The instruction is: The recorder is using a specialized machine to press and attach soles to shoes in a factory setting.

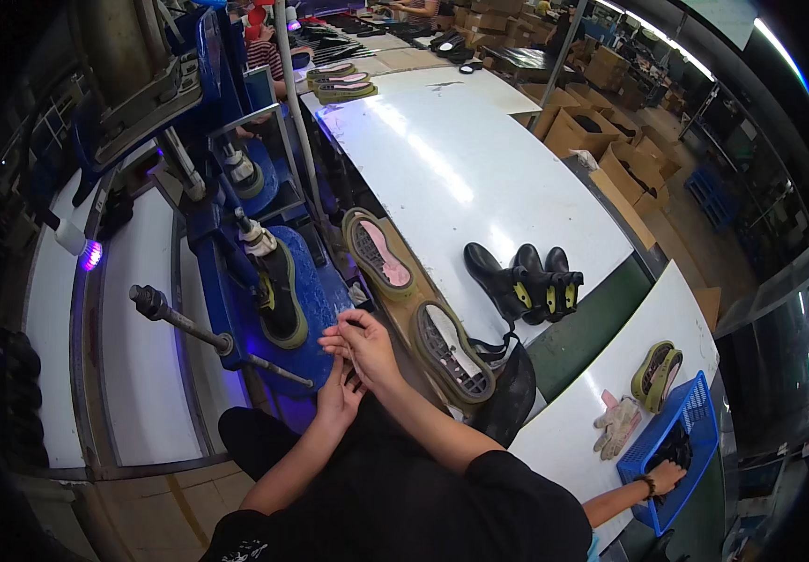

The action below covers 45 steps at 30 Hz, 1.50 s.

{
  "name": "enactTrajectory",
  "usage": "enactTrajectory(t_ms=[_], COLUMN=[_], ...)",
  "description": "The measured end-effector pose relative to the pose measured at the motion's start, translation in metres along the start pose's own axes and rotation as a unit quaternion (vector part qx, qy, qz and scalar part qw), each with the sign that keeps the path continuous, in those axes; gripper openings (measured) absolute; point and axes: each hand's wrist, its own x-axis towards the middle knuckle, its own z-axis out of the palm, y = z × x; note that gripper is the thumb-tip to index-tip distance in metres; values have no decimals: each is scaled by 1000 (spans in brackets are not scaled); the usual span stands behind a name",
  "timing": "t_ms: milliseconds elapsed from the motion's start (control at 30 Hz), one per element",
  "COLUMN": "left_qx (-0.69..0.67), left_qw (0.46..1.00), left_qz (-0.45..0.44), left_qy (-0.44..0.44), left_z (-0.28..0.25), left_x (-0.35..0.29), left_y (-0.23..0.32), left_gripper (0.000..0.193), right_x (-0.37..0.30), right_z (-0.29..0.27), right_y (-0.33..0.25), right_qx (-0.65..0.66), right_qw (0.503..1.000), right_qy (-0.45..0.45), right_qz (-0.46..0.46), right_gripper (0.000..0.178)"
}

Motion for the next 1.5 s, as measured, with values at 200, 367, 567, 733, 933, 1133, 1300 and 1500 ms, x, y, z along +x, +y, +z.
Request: enactTrajectory(t_ms=[200, 367, 567, 733, 933, 1133, 1300, 1500], left_qx=[90, 344, 448, 350, 172, 87, 121, 121], left_qw=[992, 887, 851, 921, 947, 900, 821, 815], left_qz=[-29, -83, 37, 120, 270, 405, 503, 550], left_qy=[-79, -296, -272, -126, 4, 136, 244, 136], left_z=[-39, -72, -117, -89, -25, 8, -8, -56], left_x=[-4, -28, -64, -82, -71, -38, -20, -30], left_y=[6, 39, 126, 183, 194, 216, 232, 244], left_gripper=[57, 48, 47, 48, 63, 75, 54, 46], right_x=[13, 22, 44, 61, 87, 63, 106, 71], right_z=[16, 29, 84, 106, 88, 135, 83, 82], right_y=[7, 4, 10, 20, -3, 9, 47, 30], right_qx=[285, -68, -454, -581, -228, -56, -6, -103], right_qw=[955, 991, 864, 743, 956, 986, 933, 922], right_qy=[-46, -75, -133, -37, -15, -141, -337, -358], right_qz=[63, -88, -172, -331, -185, 65, 125, 102], right_gripper=[29, 27, 87, 69, 24, 22, 34, 88])
